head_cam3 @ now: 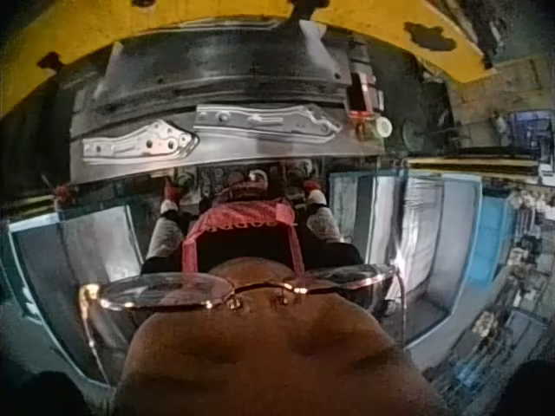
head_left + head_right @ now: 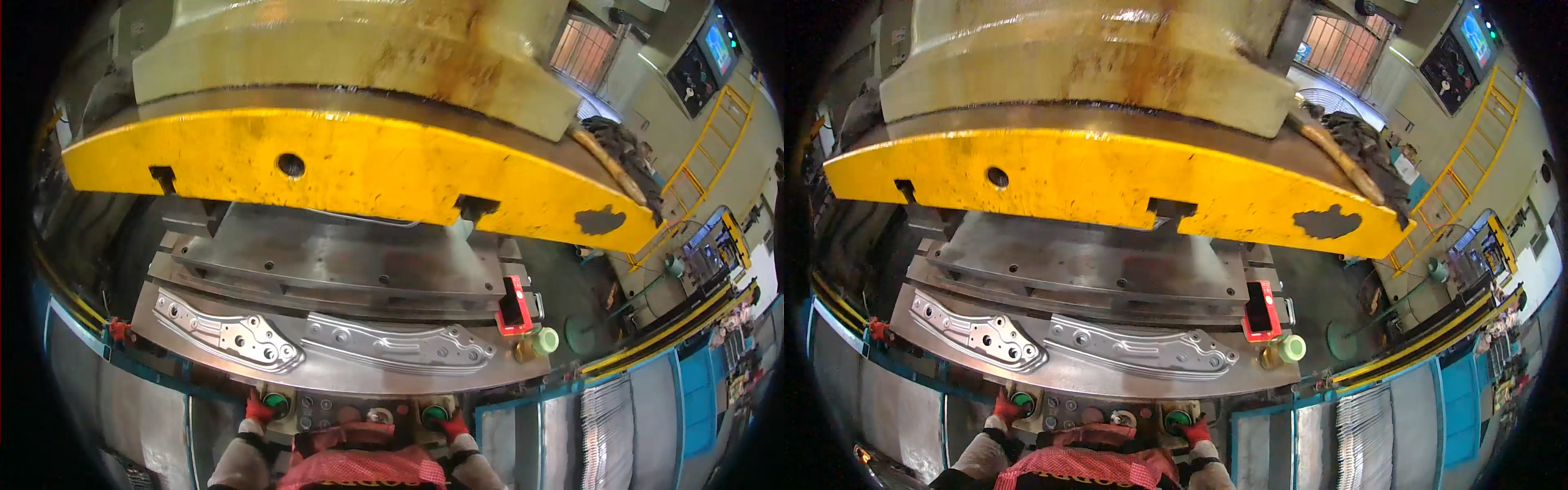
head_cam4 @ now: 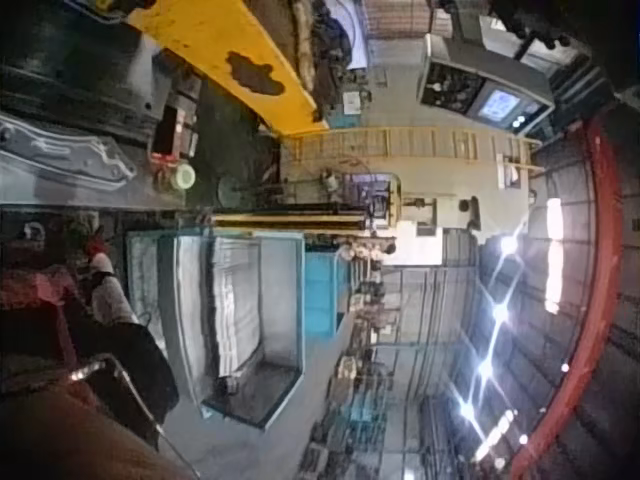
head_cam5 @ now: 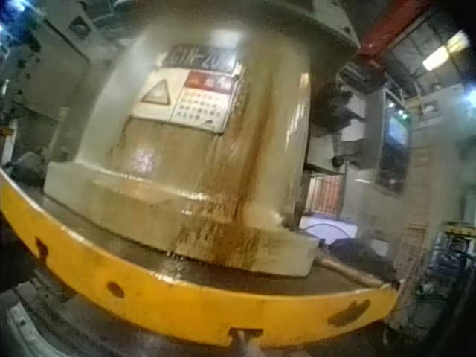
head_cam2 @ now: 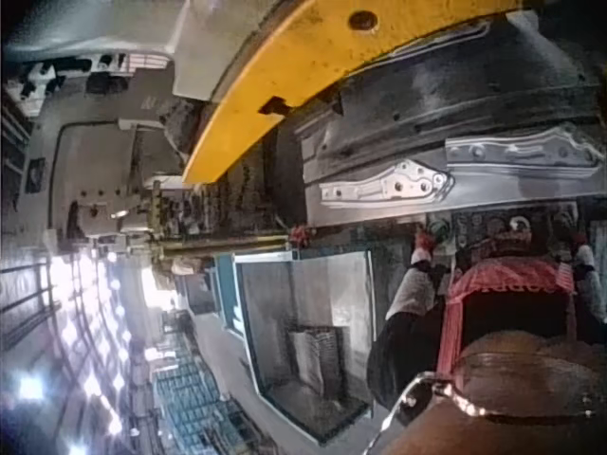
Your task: Operating a large metal press to shape metal components and stacking them in a bin.
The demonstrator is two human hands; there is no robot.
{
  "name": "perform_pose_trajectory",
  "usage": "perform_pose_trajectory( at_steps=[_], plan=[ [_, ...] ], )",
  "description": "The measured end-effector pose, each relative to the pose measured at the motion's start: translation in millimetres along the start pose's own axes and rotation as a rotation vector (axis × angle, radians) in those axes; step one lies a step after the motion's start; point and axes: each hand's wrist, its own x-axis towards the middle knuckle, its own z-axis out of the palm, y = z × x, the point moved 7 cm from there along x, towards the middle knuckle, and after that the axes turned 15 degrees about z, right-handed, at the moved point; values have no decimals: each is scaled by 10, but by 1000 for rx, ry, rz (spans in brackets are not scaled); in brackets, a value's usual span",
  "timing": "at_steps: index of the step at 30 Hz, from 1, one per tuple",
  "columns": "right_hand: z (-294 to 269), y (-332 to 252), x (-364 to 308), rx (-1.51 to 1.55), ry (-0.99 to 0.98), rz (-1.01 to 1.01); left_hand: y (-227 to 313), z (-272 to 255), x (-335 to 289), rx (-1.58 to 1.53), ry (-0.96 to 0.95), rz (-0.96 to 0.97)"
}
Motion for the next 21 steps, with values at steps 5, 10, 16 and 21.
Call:
perform_pose_trajectory(
  at_steps=[5, 10, 16, 21],
  plan=[
    [-57, 122, 100, -49, 10, 74, -83, 113, 113, -70, -25, 12],
    [-189, -35, -38, -30, -33, 108, 5, 109, 149, 15, -20, 67],
    [-1344, -1256, -918, 669, 527, -147, 1370, -947, -422, 575, 685, 363],
    [-1426, -3067, -1471, 68, 339, -592, 3309, -1430, -262, 672, 682, 711]
  ],
)
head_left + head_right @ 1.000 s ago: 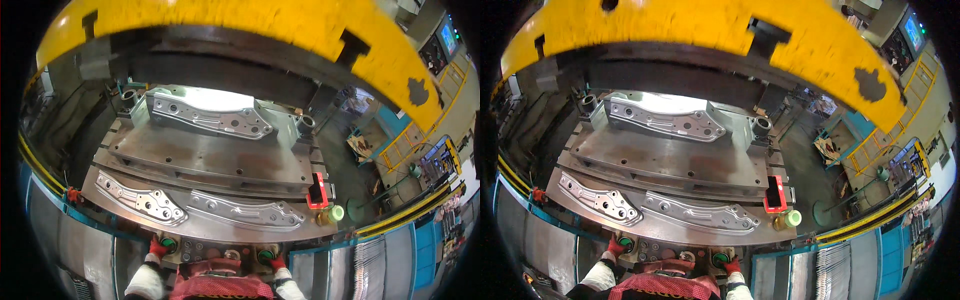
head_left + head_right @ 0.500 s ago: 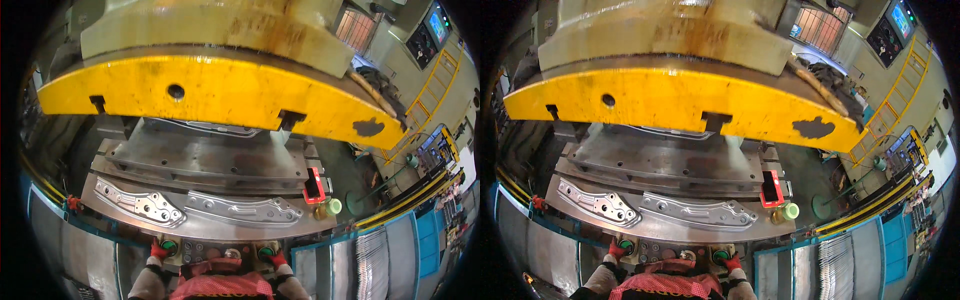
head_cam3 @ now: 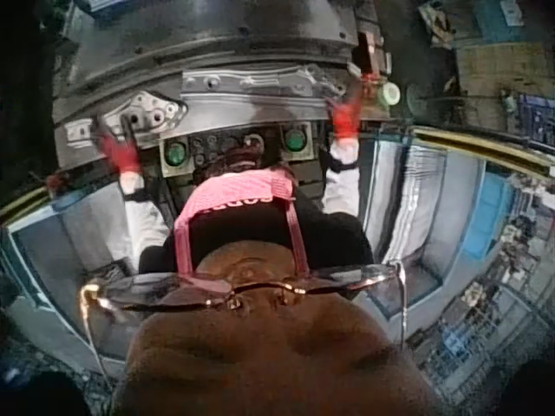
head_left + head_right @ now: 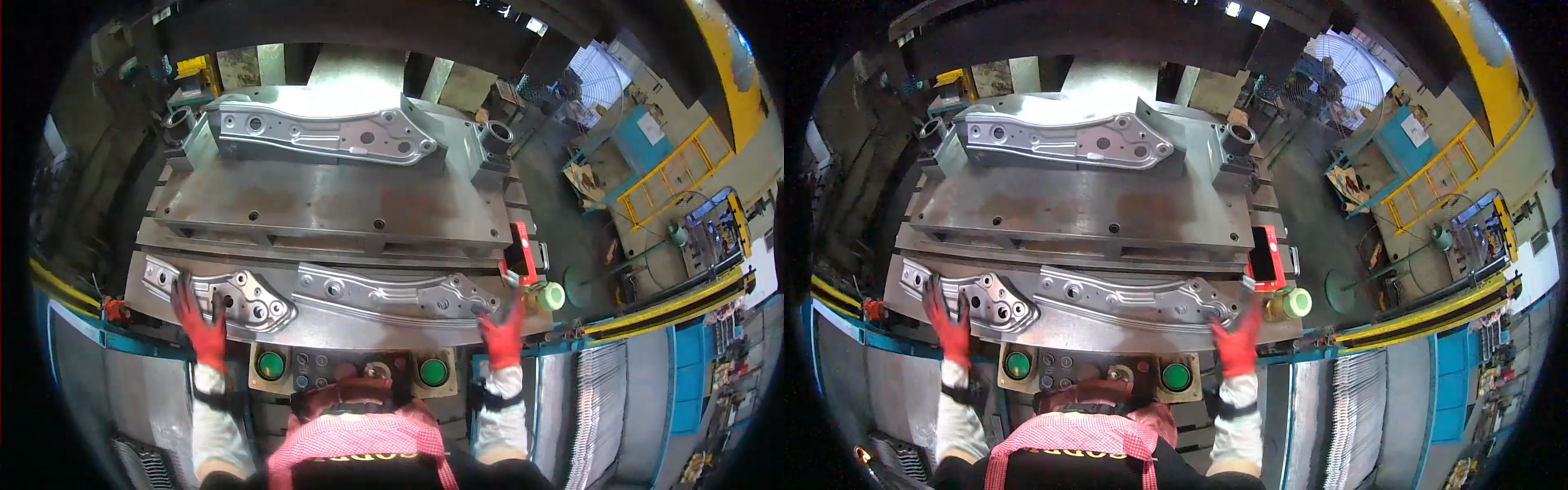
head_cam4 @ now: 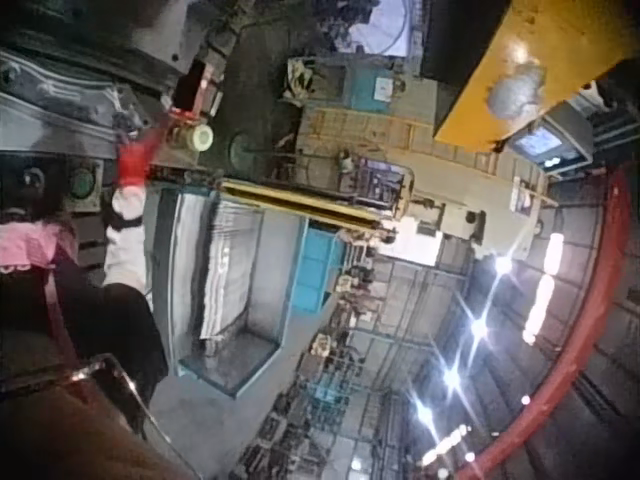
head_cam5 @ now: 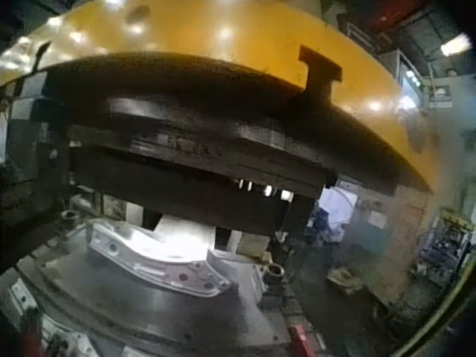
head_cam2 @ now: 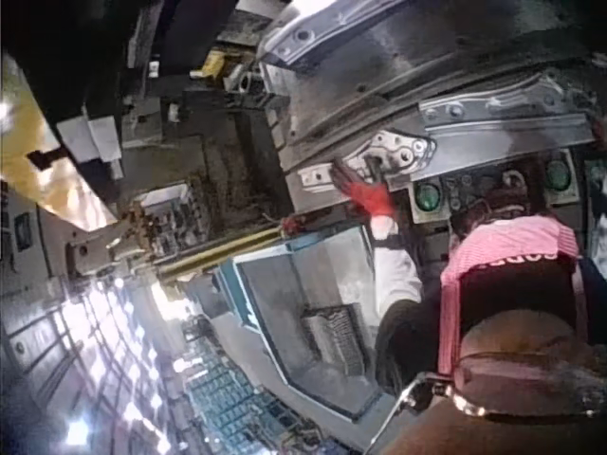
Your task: Operating a large metal press to shape metal components and stacking them in a bin.
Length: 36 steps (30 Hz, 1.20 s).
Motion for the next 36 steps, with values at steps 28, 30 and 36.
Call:
perform_pose_trajectory(
  at_steps=[28, 30, 36],
  plan=[
    [1539, -547, 95, -1131, -712, -436, 423, 176, 1722, 130, -581, 890],
    [1664, -499, 88, -1129, -728, -501, -88, 218, 1310, 200, -732, 763],
    [1641, -510, 102, -1029, -715, -477, -627, 643, 732, 23, -817, 508]
  ],
)
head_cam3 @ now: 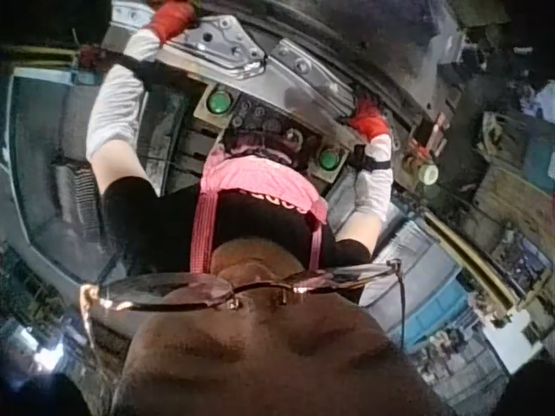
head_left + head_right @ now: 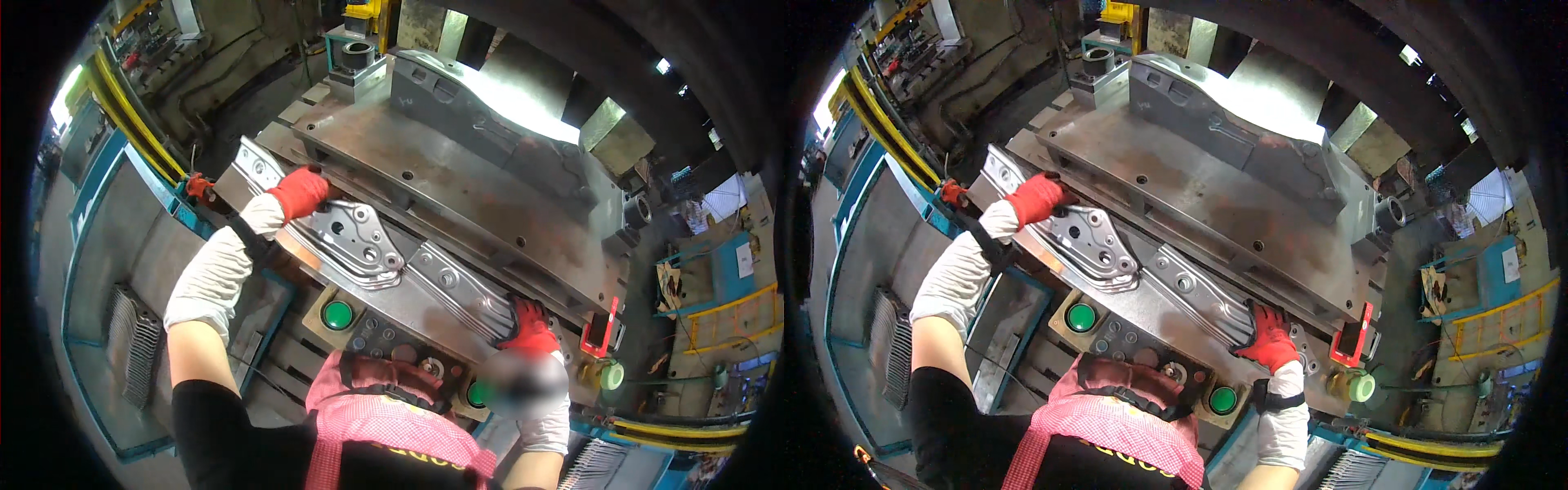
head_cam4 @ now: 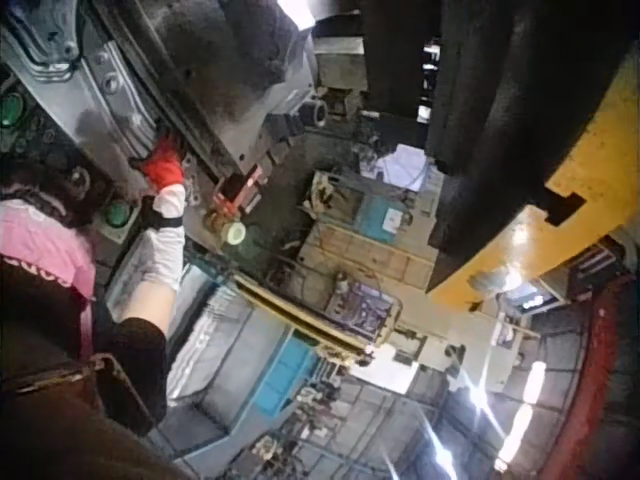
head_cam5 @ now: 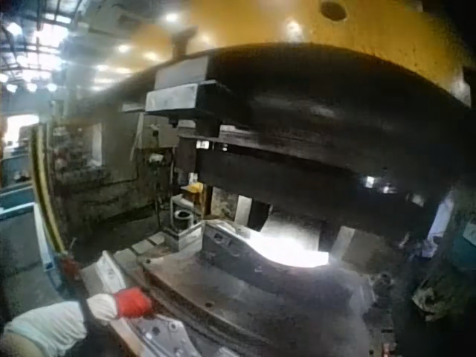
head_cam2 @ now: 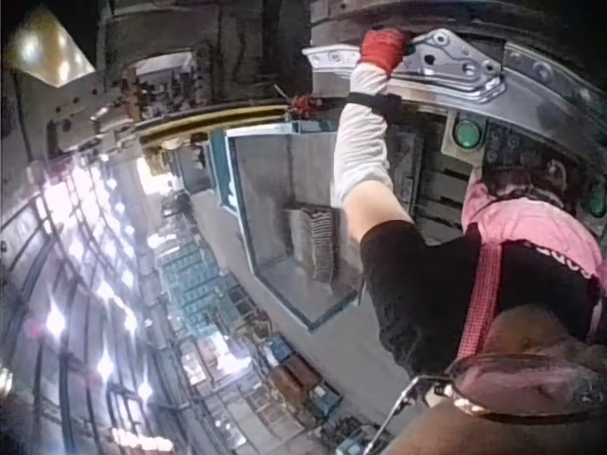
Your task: Operating a large metal press to shape metal components and stacking them in a bin.
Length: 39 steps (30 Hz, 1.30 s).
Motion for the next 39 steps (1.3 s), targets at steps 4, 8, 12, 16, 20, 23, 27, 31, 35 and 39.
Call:
perform_pose_trajectory(
  at_steps=[4, 8, 12, 16, 20, 23, 27, 31, 35, 39],
  plan=[
    [-199, -40, -147, 72, 120, -45, 11, 239, 21, 30, 95, 1],
    [-972, -219, -444, 137, 319, -88, 315, 3, -109, -84, 342, -24],
    [-1747, -678, -126, 136, 679, -247, 387, -194, -403, -49, 523, -164],
    [-2219, -808, 600, 94, 995, -217, 511, -258, -325, 9, 603, -200],
    [-2471, -1109, 1211, 43, 1035, -185, 572, -99, -788, 44, 615, -324],
    [-2447, -1355, 1483, -166, 1015, -119, 594, 309, -1377, 57, 571, -538],
    [-2376, -1316, 1543, -200, 966, -102, 552, 1129, -1826, -92, 513, -735],
    [-2315, -1199, 1359, -42, 887, -97, 776, 1934, -1667, -217, 147, -962],
    [-1807, -853, 479, 306, 919, -292, 1054, 2932, -1410, -884, 215, -798],
    [-693, 101, -446, 1165, 759, -91, 1055, 3711, -1245, -1382, 399, -632]
  ],
)
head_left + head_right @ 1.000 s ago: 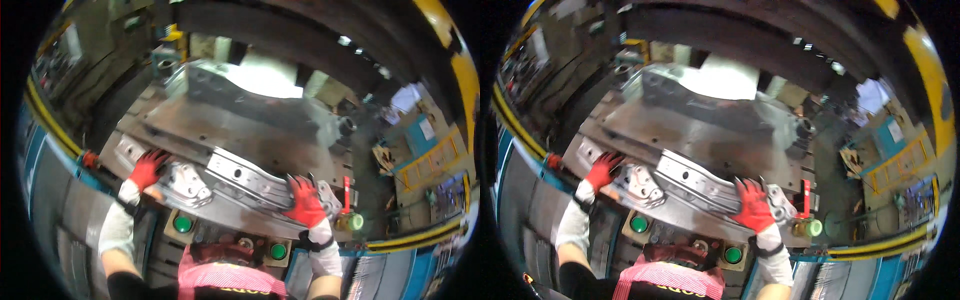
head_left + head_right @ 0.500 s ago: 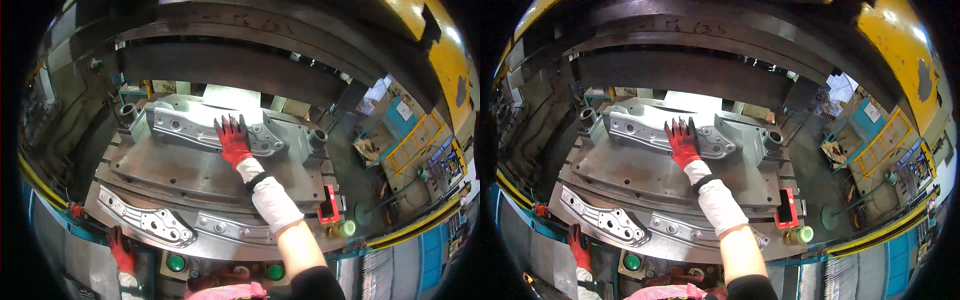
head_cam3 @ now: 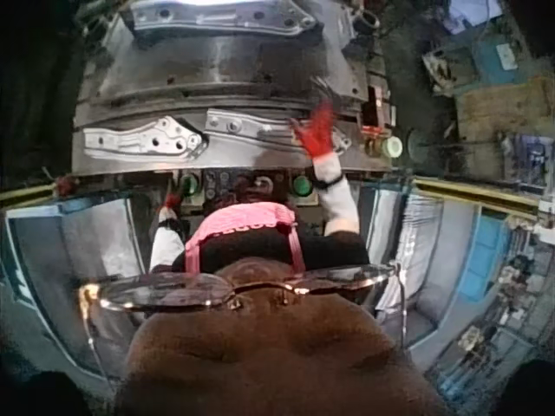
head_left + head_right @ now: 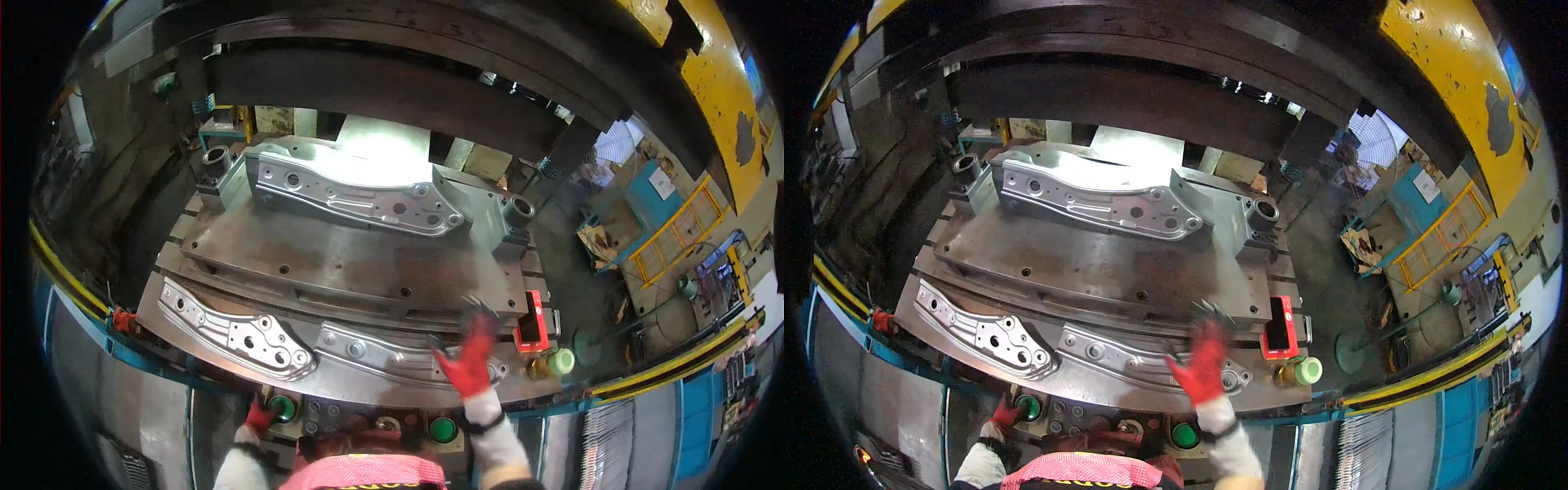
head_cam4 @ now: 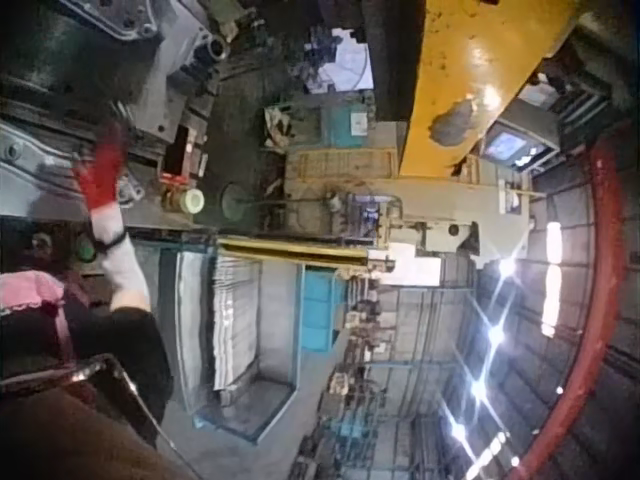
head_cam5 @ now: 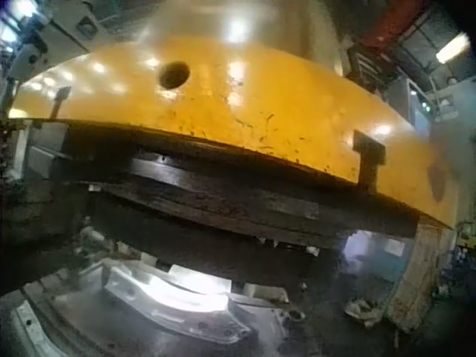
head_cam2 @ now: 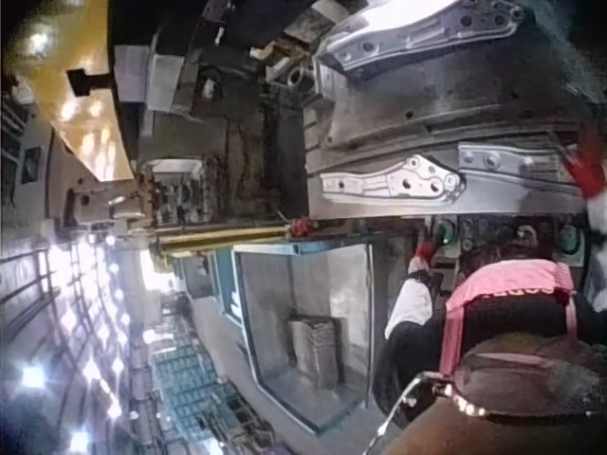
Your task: Operating a large metal press to shape metal components and stacking them in a bin.
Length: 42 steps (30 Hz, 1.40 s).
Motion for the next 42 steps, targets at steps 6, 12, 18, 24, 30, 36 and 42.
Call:
perform_pose_trajectory(
  at_steps=[6, 12, 18, 24, 30, 36, 42],
  plan=[
    [-1513, 1870, -2040, -339, 710, 691, 1038, 257, 102, 40, -61, 31],
    [-583, 2857, -2613, -431, -141, 1170, -184, -120, 102, 361, -80, -40],
    [-686, 3079, -2619, -466, -83, 1116, 488, 117, 65, 517, -110, -182],
    [-633, 2892, -2578, -608, -73, 1213, 520, 128, 57, 385, -52, -147],
    [-608, 3065, -2638, -505, -65, 1122, 571, 138, 92, 379, -26, -163],
    [-624, 2953, -2602, -442, -33, 1155, 370, 157, 139, 204, -11, -106],
    [-567, 3066, -2600, -397, -15, 1127, 125, 47, 206, 334, 11, -40]
  ],
)
